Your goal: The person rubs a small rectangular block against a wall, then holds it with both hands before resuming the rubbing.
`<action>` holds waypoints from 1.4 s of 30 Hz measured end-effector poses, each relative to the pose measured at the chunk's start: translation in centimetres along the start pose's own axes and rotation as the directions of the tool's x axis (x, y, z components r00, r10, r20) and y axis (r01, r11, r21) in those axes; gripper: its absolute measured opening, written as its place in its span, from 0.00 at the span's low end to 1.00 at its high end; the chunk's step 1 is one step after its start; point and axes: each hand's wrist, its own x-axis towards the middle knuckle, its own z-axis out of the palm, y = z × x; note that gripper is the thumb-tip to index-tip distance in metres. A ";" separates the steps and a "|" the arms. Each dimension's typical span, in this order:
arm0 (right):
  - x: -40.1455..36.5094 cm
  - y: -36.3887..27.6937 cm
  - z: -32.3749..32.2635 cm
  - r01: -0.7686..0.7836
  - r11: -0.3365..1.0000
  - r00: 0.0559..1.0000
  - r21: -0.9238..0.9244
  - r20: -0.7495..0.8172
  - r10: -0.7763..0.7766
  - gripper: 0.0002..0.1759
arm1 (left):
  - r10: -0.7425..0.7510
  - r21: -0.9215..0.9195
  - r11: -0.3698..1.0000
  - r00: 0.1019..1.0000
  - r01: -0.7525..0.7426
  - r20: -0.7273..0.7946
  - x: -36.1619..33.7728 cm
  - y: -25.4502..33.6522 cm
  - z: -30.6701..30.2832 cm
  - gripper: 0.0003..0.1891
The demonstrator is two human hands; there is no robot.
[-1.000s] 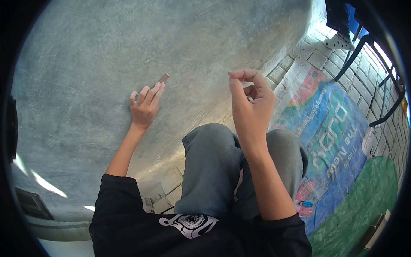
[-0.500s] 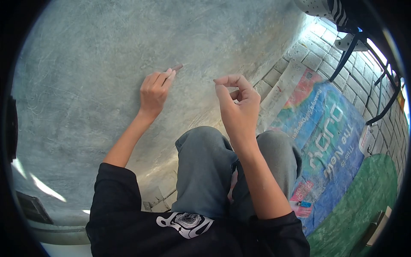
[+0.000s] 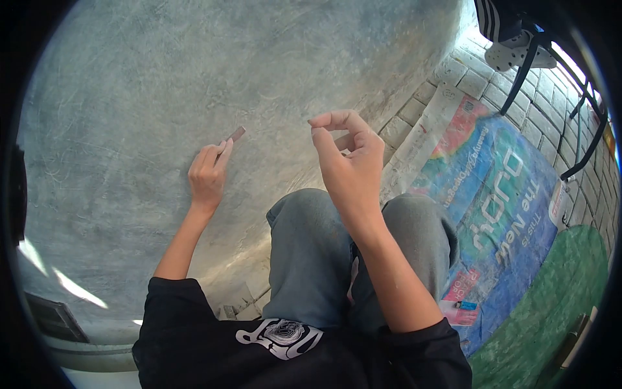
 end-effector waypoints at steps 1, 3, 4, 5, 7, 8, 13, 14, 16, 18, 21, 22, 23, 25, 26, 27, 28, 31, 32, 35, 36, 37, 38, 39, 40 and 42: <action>0.0 0.0 0.0 0.002 1.000 1.000 0.000 -0.001 -0.002 0.05 | 0.031 0.005 1.000 0.999 -0.030 -0.027 0.3 0.1 0.4 0.17; -0.1 0.0 0.0 0.004 1.000 1.000 -0.026 -0.003 -0.004 0.04 | 0.060 0.012 0.998 0.997 -0.059 -0.055 1.3 0.2 1.1 0.16; -0.1 0.1 0.1 0.005 1.000 1.000 -0.027 -0.001 -0.006 0.04 | 0.108 0.038 0.994 0.989 -0.104 -0.099 2.1 0.2 1.6 0.16; -0.1 0.1 0.1 0.009 1.000 1.000 -0.026 0.003 -0.009 0.04 | 0.155 0.066 0.987 0.978 -0.147 -0.142 3.1 0.3 2.1 0.15; -0.2 0.0 0.0 0.017 0.999 1.000 -0.031 0.007 -0.017 0.04 | 0.160 0.067 0.986 0.965 -0.150 -0.205 5.3 0.7 3.4 0.14; -0.2 0.0 0.0 0.006 0.999 1.000 -0.044 0.010 -0.005 0.04 | 0.168 0.069 0.985 0.949 -0.155 -0.266 6.6 0.9 4.1 0.14; 0.0 0.2 -0.3 0.012 0.998 1.000 -0.057 0.026 -0.011 0.05 | 0.165 0.021 0.985 0.910 -0.169 -0.381 14.0 3.4 7.5 0.07; 0.1 0.2 -0.4 -0.015 0.998 1.000 -0.062 0.022 0.016 0.05 | 0.153 0.001 0.986 0.914 -0.165 -0.376 14.9 3.7 7.9 0.05; 0.0 0.1 -0.6 -0.051 0.996 0.999 -0.072 0.013 0.052 0.05 | 0.163 0.008 0.985 0.916 -0.172 -0.366 15.2 4.0 8.8 0.04; 0.1 -0.2 -0.7 -0.039 0.997 0.999 -0.068 0.026 0.041 0.05 | 0.179 0.021 0.983 0.914 -0.185 -0.364 14.9 4.5 9.3 0.02; 0.0 -0.8 -1.0 -0.110 0.990 0.988 -0.093 0.096 0.119 0.05 | 0.177 -0.001 0.983 0.947 -0.184 -0.269 10.7 4.6 9.2 0.02; -0.1 -0.8 -1.1 -0.111 0.990 0.988 -0.088 0.095 0.120 0.05 | 0.215 0.004 0.975 0.930 -0.224 -0.297 9.2 4.5 9.4 0.02; -0.1 -0.8 -1.1 -0.111 0.990 0.988 -0.081 0.099 0.119 0.05 | 0.252 0.011 0.965 0.911 -0.263 -0.327 8.5 4.5 9.9 0.02; -0.1 -0.8 -1.1 -0.110 0.991 0.988 -0.075 0.103 0.118 0.05 | 0.238 0.010 0.969 0.923 -0.247 -0.302 9.0 4.5 9.5 0.03; -0.1 -0.8 -1.0 -0.096 0.994 0.991 -0.045 0.091 0.099 0.04 | 0.217 0.005 0.975 0.938 -0.224 -0.270 9.0 4.5 9.3 0.03; -0.2 -0.8 -0.9 -0.080 0.997 0.994 -0.015 0.076 0.081 0.04 | 0.214 0.002 0.975 0.940 -0.221 -0.264 9.7 4.4 9.0 0.03; -0.2 -0.8 -0.8 -0.084 0.996 0.993 -0.016 0.076 0.085 0.04 | 0.222 0.023 0.974 0.927 -0.226 -0.303 11.2 4.2 8.9 0.04; 0.0 -1.0 -0.9 -0.095 0.995 0.993 -0.045 0.066 0.097 0.04 | 0.234 0.053 0.971 0.893 -0.232 -0.385 15.1 3.9 9.2 0.04; 0.1 -1.1 -0.9 -0.112 0.993 0.992 -0.046 0.055 0.115 0.04 | 0.239 0.063 0.970 0.872 -0.235 -0.427 15.6 3.9 9.3 0.04; 0.1 -0.8 -0.9 -0.133 0.989 0.988 -0.066 0.072 0.138 0.04 | 0.184 0.046 0.983 0.919 -0.179 -0.348 14.3 4.7 9.0 0.02; 0.1 -0.7 -1.0 -0.135 0.988 0.985 -0.081 0.099 0.143 0.05 | 0.183 0.045 0.983 0.919 -0.179 -0.350 13.3 5.0 9.2 0.02; 0.1 -0.6 -1.0 -0.135 0.987 0.985 -0.081 0.100 0.143 0.05 | 0.173 0.037 0.985 0.938 -0.169 -0.301 11.9 5.4 9.6 0.05; 0.0 -0.6 -0.9 -0.130 0.989 0.984 -0.072 0.111 0.138 0.05 | 0.162 0.029 0.987 0.955 -0.160 -0.248 10.9 5.4 10.1 0.07; 0.0 -0.5 -1.0 -0.125 0.990 0.984 -0.062 0.122 0.131 0.05 | 0.163 0.030 0.987 0.955 -0.160 -0.248 10.7 5.4 10.2 0.07; 0.0 -0.6 -1.0 -0.122 0.991 0.984 -0.061 0.121 0.129 0.05 | 0.180 0.027 0.983 0.951 -0.179 -0.252 10.7 5.3 10.4 0.07; -0.2 -0.8 -1.1 -0.102 0.991 0.986 -0.083 0.125 0.112 0.05 | 0.194 0.022 0.981 0.949 -0.195 -0.250 10.8 5.2 10.5 0.06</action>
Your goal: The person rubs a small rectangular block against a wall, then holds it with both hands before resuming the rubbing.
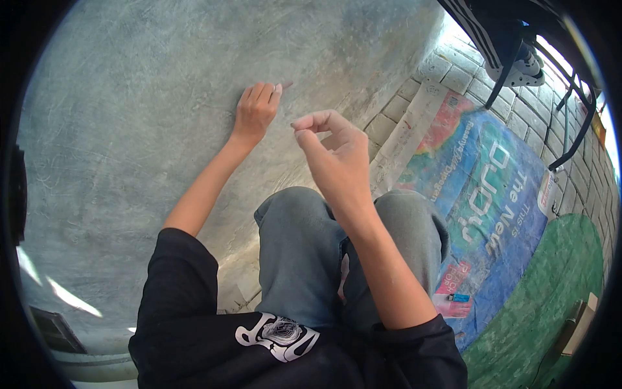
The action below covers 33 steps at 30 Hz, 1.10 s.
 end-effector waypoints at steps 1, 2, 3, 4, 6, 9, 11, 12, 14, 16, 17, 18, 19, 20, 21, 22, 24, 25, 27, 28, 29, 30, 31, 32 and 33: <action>-0.1 0.0 -0.1 -0.005 1.000 1.000 0.001 0.003 0.005 0.05 | 0.033 0.006 0.999 0.999 -0.033 0.002 0.8 -0.2 0.0 0.05; -0.1 -0.1 -0.2 -0.016 1.000 1.000 0.009 -0.007 0.016 0.05 | 0.069 0.015 0.998 0.998 -0.069 -0.001 1.9 -0.6 0.1 0.05; -0.1 -0.2 -0.2 -0.027 1.000 1.000 0.014 -0.016 0.027 0.05 | 0.066 0.017 0.998 0.998 -0.066 -0.002 2.8 -0.8 0.4 0.05; 0.0 -0.2 -0.2 -0.023 1.000 1.000 0.009 -0.015 0.023 0.05 | 0.069 0.030 0.997 0.996 -0.068 -0.053 3.8 -0.9 0.9 0.02; 0.0 0.1 -0.3 -0.042 0.999 0.999 0.014 -0.032 0.042 0.05 | 0.072 0.036 0.997 0.991 -0.068 -0.111 4.4 -0.8 1.0 0.02; 0.1 0.4 -0.1 -0.029 0.999 0.999 0.016 -0.035 0.030 0.04 | 0.012 -0.004 1.000 0.994 -0.012 -0.106 2.7 -0.2 0.1 0.02; 0.1 0.3 -0.1 -0.041 0.999 0.999 0.004 -0.034 0.042 0.04 | 0.046 0.030 0.999 0.997 -0.044 -0.070 -0.1 0.1 -0.3 0.04; 0.1 0.3 0.0 -0.056 0.998 0.998 -0.003 -0.031 0.056 0.04 | 0.045 0.033 0.999 0.997 -0.043 -0.070 -0.7 0.0 -0.1 0.04; 0.1 0.4 -0.1 -0.065 0.998 0.998 0.022 -0.012 0.065 0.04 | 0.127 0.020 0.992 0.987 -0.126 -0.096 -2.0 -0.5 0.3 0.05; 0.0 0.6 -0.1 -0.090 0.995 0.996 0.031 0.015 0.089 0.04 | 0.147 0.070 0.988 0.985 -0.141 -0.094 -0.5 -0.8 0.3 0.05; 0.2 0.7 -0.2 -0.088 0.996 0.996 0.017 0.005 0.088 0.04 | 0.181 0.116 0.979 0.978 -0.169 -0.102 0.8 -1.0 0.4 0.04; 0.2 0.8 -0.2 -0.086 0.996 0.996 0.001 -0.007 0.086 0.05 | 0.171 0.116 0.981 0.980 -0.158 -0.105 1.7 -1.0 0.8 0.04; 0.3 0.9 -0.1 -0.079 0.997 0.997 -0.012 -0.003 0.079 0.05 | 0.148 0.143 0.981 0.984 -0.133 -0.097 2.9 -1.0 1.2 0.05; 0.5 1.1 -0.1 -0.049 0.999 0.998 -0.012 -0.046 0.048 0.05 | 0.127 0.170 0.979 0.987 -0.109 -0.099 3.9 -1.0 1.4 0.05; 0.8 1.4 -0.2 -0.017 1.000 0.996 -0.014 -0.090 0.016 0.06 | 0.117 0.171 0.981 0.986 -0.096 -0.118 4.3 -1.1 1.2 0.05; 1.0 1.8 -0.3 0.000 1.000 0.996 -0.030 -0.091 -0.003 0.06 | 0.092 0.130 0.988 0.993 -0.082 -0.079 4.4 -1.2 1.0 0.03; 1.6 2.6 -0.6 0.160 0.964 0.981 -0.210 -0.074 -0.179 0.07 | 0.068 0.093 0.994 0.995 -0.062 -0.066 4.4 -1.7 0.4 0.02; 1.7 2.6 -0.5 0.178 0.959 0.977 -0.219 -0.080 -0.199 0.07 | 0.060 0.076 0.996 0.996 -0.055 -0.062 3.9 -2.2 -0.1 0.01; 2.2 2.3 -0.2 0.206 0.844 0.971 -0.495 -0.005 -0.240 0.07 | 0.052 0.067 0.997 0.995 -0.047 -0.081 3.5 -3.0 -1.0 0.04; 2.4 2.1 0.4 0.211 0.803 0.966 -0.557 -0.006 -0.258 0.08 | 0.065 0.070 0.996 0.998 -0.063 -0.028 3.3 -3.1 -1.6 0.09; 2.7 2.1 1.0 0.223 0.796 0.962 -0.563 -0.003 -0.272 0.08 | 0.077 0.072 0.994 0.997 -0.079 0.030 3.3 -3.3 -2.0 0.13; 3.3 2.2 1.5 0.256 0.721 0.957 -0.643 0.063 -0.284 0.09 | 0.072 0.075 0.994 0.997 -0.073 0.019 3.5 -3.5 -2.5 0.13; 4.0 2.4 1.9 0.288 0.639 0.950 -0.713 0.128 -0.285 0.09 | 0.045 0.082 0.995 0.996 -0.051 0.074 3.8 -3.7 -3.1 0.15; 5.1 2.5 2.2 0.229 0.576 0.972 -0.785 0.151 -0.181 0.09 | 0.018 0.086 0.996 0.991 -0.029 0.132 3.9 -3.7 -3.7 0.17; 6.9 3.4 2.4 0.229 0.571 0.972 -0.788 0.152 -0.180 0.09 | 0.014 0.083 0.996 0.991 -0.025 0.131 3.8 -3.7 -3.9 0.17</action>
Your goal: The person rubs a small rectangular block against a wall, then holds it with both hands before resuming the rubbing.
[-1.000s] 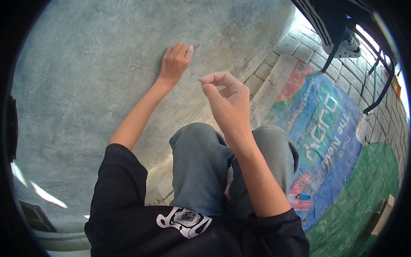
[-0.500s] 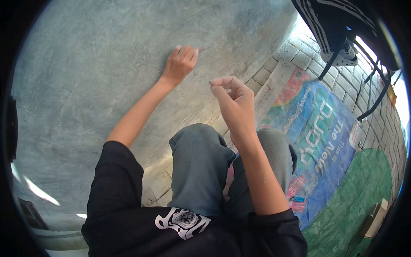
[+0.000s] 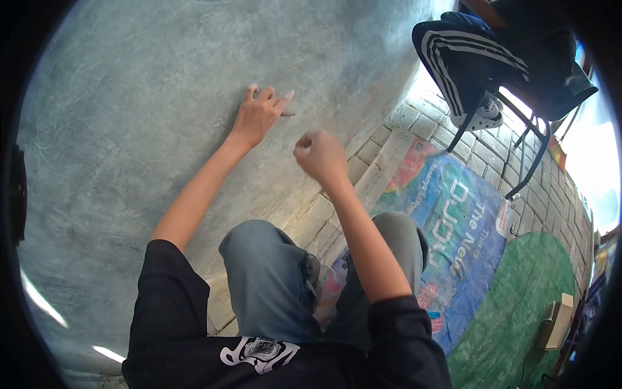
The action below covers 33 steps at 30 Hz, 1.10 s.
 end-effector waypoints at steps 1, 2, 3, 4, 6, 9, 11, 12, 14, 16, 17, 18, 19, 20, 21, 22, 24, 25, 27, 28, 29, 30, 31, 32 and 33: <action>1.9 1.1 1.3 0.018 1.000 0.997 0.016 -0.082 -0.016 0.09 | -0.010 -0.034 0.999 1.000 0.010 -0.006 0.0 -0.2 0.0 0.18; 3.3 1.9 2.3 0.043 0.999 0.986 0.030 -0.166 -0.037 0.09 | -0.023 -0.065 0.998 1.000 0.022 -0.016 0.1 -0.5 -0.2 0.19; 4.2 2.2 3.0 0.055 0.998 0.984 0.022 -0.170 -0.051 0.09 | -0.032 -0.060 0.998 0.999 0.030 -0.027 0.1 -0.7 -0.4 0.19; 5.1 2.0 3.5 0.205 0.978 0.952 0.039 -0.241 -0.190 0.10 | -0.031 -0.034 0.999 0.998 0.029 -0.046 0.0 -0.8 -0.6 0.19; 6.3 1.5 4.4 0.365 0.930 0.888 0.043 -0.316 -0.334 0.10 | -0.034 0.003 0.999 0.997 0.035 -0.073 -0.2 -1.2 -0.6 0.20; 6.9 0.7 5.8 0.425 0.898 0.873 0.116 -0.315 -0.372 0.08 | -0.044 -0.071 0.997 0.989 0.035 -0.138 -0.8 -1.1 -0.2 0.19; 7.2 0.7 6.2 0.414 0.900 0.875 0.134 -0.329 -0.354 0.08 | -0.047 -0.033 0.999 0.992 0.043 -0.114 -1.0 -1.1 0.1 0.21; 7.1 0.7 6.4 0.392 0.908 0.881 0.150 -0.345 -0.323 0.08 | -0.057 -0.032 0.998 0.992 0.054 -0.114 -1.0 -1.1 0.0 0.21; 6.9 1.0 6.5 0.401 0.906 0.882 0.134 -0.322 -0.343 0.08 | -0.048 -0.070 0.997 0.986 0.037 -0.162 -1.2 -1.0 -0.2 0.17; 6.8 1.3 6.6 0.406 0.906 0.884 0.117 -0.303 -0.357 0.08 | -0.045 -0.061 0.998 0.987 0.035 -0.156 -1.4 -0.6 0.2 0.17; 6.7 1.3 6.8 0.399 0.914 0.877 0.077 -0.321 -0.357 0.09 | -0.027 -0.047 0.999 0.988 0.021 -0.150 -1.5 -0.4 0.4 0.17; 6.8 1.5 7.0 0.393 0.919 0.870 0.038 -0.339 -0.358 0.09 | -0.032 -0.050 0.998 0.988 0.025 -0.148 -1.5 -0.2 0.2 0.17; 7.1 2.0 7.2 0.392 0.919 0.872 0.037 -0.334 -0.358 0.09 | -0.048 -0.055 0.998 0.985 0.039 -0.169 -1.5 0.0 -0.1 0.16; 7.4 2.7 7.5 0.360 0.933 0.866 0.007 -0.375 -0.331 0.09 | -0.064 -0.060 0.997 0.980 0.054 -0.189 -1.5 0.4 -0.4 0.15; 7.8 3.4 7.6 0.326 0.945 0.857 -0.021 -0.415 -0.305 0.09 | -0.069 -0.062 0.996 0.980 0.059 -0.187 -1.4 1.0 -1.9 0.15; 8.0 3.9 7.5 0.325 0.945 0.860 -0.022 -0.409 -0.306 0.09 | -0.053 -0.104 0.993 0.998 0.054 0.017 -1.5 1.7 -4.6 0.15; 8.7 4.6 7.4 0.082 0.984 0.907 0.161 -0.421 -0.006 0.08 | 0.071 -0.297 0.954 0.931 0.042 0.359 -3.2 3.1 -9.4 0.12; 8.3 3.9 7.6 0.071 0.983 0.903 0.168 -0.429 0.008 0.08 | 0.187 -0.442 0.896 0.860 0.049 0.475 -4.5 3.7 -11.6 0.09; 7.5 2.8 8.3 0.117 0.979 0.902 0.164 -0.429 -0.036 0.09 | 0.553 -0.697 0.705 0.511 0.135 0.658 -4.8 3.7 -16.0 0.08; 7.4 2.9 8.5 0.167 0.973 0.893 0.159 -0.442 -0.081 0.10 | 0.628 -0.807 0.574 0.559 0.138 0.542 -6.0 4.4 -16.3 0.08; 7.8 3.3 8.3 0.161 0.975 0.897 0.152 -0.436 -0.081 0.10 | 0.682 -0.896 0.424 0.605 0.131 0.411 -7.1 5.0 -16.5 0.08; 8.6 3.7 7.8 0.010 0.984 0.905 0.178 -0.419 0.067 0.11 | 0.685 -0.900 0.415 0.606 0.133 0.404 -7.3 5.5 -16.7 0.08; 9.0 4.1 7.6 -0.140 0.970 0.893 0.200 -0.398 0.211 0.13 | 0.715 -0.907 0.405 0.579 0.113 0.392 -7.3 5.8 -17.0 0.09; 8.7 4.4 8.0 -0.142 0.971 0.894 0.194 -0.395 0.210 0.13 | 0.742 -0.912 0.400 0.551 0.093 0.382 -7.1 5.9 -17.3 0.09; 8.1 3.8 8.5 -0.060 0.975 0.921 0.216 -0.364 0.137 0.12 | 0.739 -0.906 0.415 0.550 0.082 0.388 -7.0 5.6 -17.5 0.09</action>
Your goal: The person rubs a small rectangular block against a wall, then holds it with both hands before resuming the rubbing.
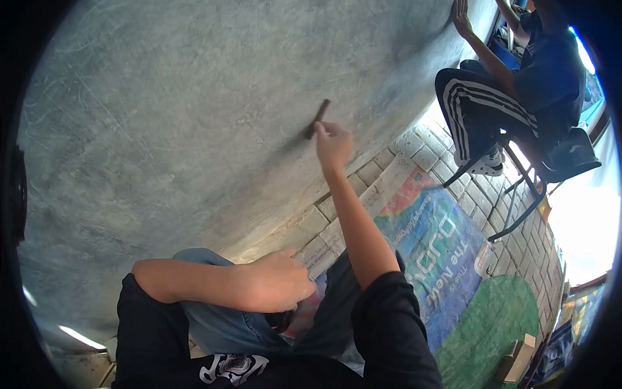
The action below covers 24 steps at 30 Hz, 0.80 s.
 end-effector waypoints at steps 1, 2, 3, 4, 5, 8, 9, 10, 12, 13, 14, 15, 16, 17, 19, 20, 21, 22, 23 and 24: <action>-0.4 -0.4 0.2 0.067 0.996 0.996 0.054 0.049 -0.070 0.11 | -0.001 -0.003 1.000 1.000 0.001 -0.005 -0.3 -0.2 -0.5 0.09; -0.1 -0.3 0.3 0.069 0.996 0.996 0.049 0.054 -0.072 0.11 | -0.017 -0.005 1.000 0.999 0.017 -0.034 -0.5 -0.5 -0.9 0.09; 0.2 0.0 0.4 0.021 0.998 1.000 0.054 -0.005 -0.021 0.12 | -0.031 -0.009 0.999 0.998 0.031 -0.059 -0.7 -0.6 -1.0 0.09; 0.4 0.4 0.4 -0.026 0.998 0.997 0.064 -0.069 0.031 0.12 | -0.028 -0.012 1.000 0.998 0.027 -0.060 -0.8 -0.7 -0.7 0.09; 0.4 0.9 0.5 -0.026 0.998 0.997 0.059 -0.068 0.030 0.12 | -0.048 0.011 0.999 0.994 0.050 -0.100 -0.8 -0.9 -0.4 0.09; -1.0 -0.6 0.8 0.036 0.992 0.999 0.123 0.033 -0.040 0.13 | -0.036 0.020 0.999 0.990 0.039 -0.139 -0.9 -1.3 -0.2 0.09; -0.8 -0.4 1.0 0.038 0.992 0.998 0.120 0.037 -0.043 0.13 | -0.002 -0.004 1.000 0.989 0.001 -0.145 -0.9 -1.3 -0.1 0.10; -0.6 -0.1 0.9 -0.007 0.985 1.000 0.174 0.030 0.002 0.12 | 0.000 -0.013 1.000 0.989 -0.002 -0.148 -0.8 -1.4 -0.1 0.10; -0.2 -0.3 0.2 -0.186 0.940 0.983 0.288 0.053 0.178 0.12 | 0.014 -0.066 0.998 0.999 -0.017 -0.047 -0.8 -1.5 -0.5 0.10; -0.8 -0.6 0.2 -0.189 0.940 0.982 0.284 0.052 0.181 0.12 | 0.018 -0.070 0.997 0.999 -0.021 -0.046 -0.8 -1.4 -0.4 0.10; -1.5 -0.9 0.5 -0.179 0.940 0.983 0.290 0.088 0.160 0.12 | 0.008 -0.067 0.998 0.999 -0.010 -0.035 -0.6 -1.4 -0.3 0.10; -2.0 -1.3 0.7 -0.171 0.940 0.982 0.295 0.127 0.138 0.12 | -0.001 -0.067 0.998 1.000 -0.001 -0.025 -0.6 -1.4 -0.2 0.10; -1.5 -0.7 0.7 -0.176 0.941 0.981 0.289 0.132 0.143 0.12 | 0.000 -0.075 0.997 1.000 -0.002 -0.026 -0.6 -1.5 -0.1 0.10; -0.7 0.2 0.5 -0.248 0.911 0.969 0.329 0.098 0.229 0.12 | -0.007 -0.078 0.997 1.000 0.005 -0.024 -0.6 -1.6 0.0 0.10; -0.8 -0.4 0.2 -0.309 0.874 0.949 0.376 0.064 0.308 0.12 | -0.016 -0.071 0.997 1.000 0.014 -0.023 -0.5 -1.6 0.2 0.10; -1.3 -0.6 0.3 -0.271 0.901 0.963 0.338 0.089 0.256 0.12 | -0.007 -0.064 0.998 0.999 0.005 -0.043 -0.6 -1.6 0.3 0.10; -1.6 -1.1 0.5 -0.230 0.926 0.972 0.298 0.120 0.203 0.13 | 0.000 -0.060 0.998 0.998 -0.004 -0.066 -0.6 -1.6 0.4 0.10; -1.4 -1.2 0.6 -0.229 0.927 0.972 0.298 0.123 0.200 0.13 | -0.003 -0.061 0.998 0.998 -0.001 -0.069 -0.6 -1.9 0.3 0.10; -1.4 -1.3 0.5 -0.221 0.931 0.973 0.289 0.130 0.191 0.13 | 0.013 -0.077 0.997 0.999 -0.017 -0.053 -0.6 -2.1 0.2 0.10; -1.5 -1.0 0.3 -0.219 0.935 0.973 0.280 0.133 0.188 0.13 | 0.035 -0.096 0.995 0.999 -0.038 -0.030 -0.5 -2.1 0.4 0.10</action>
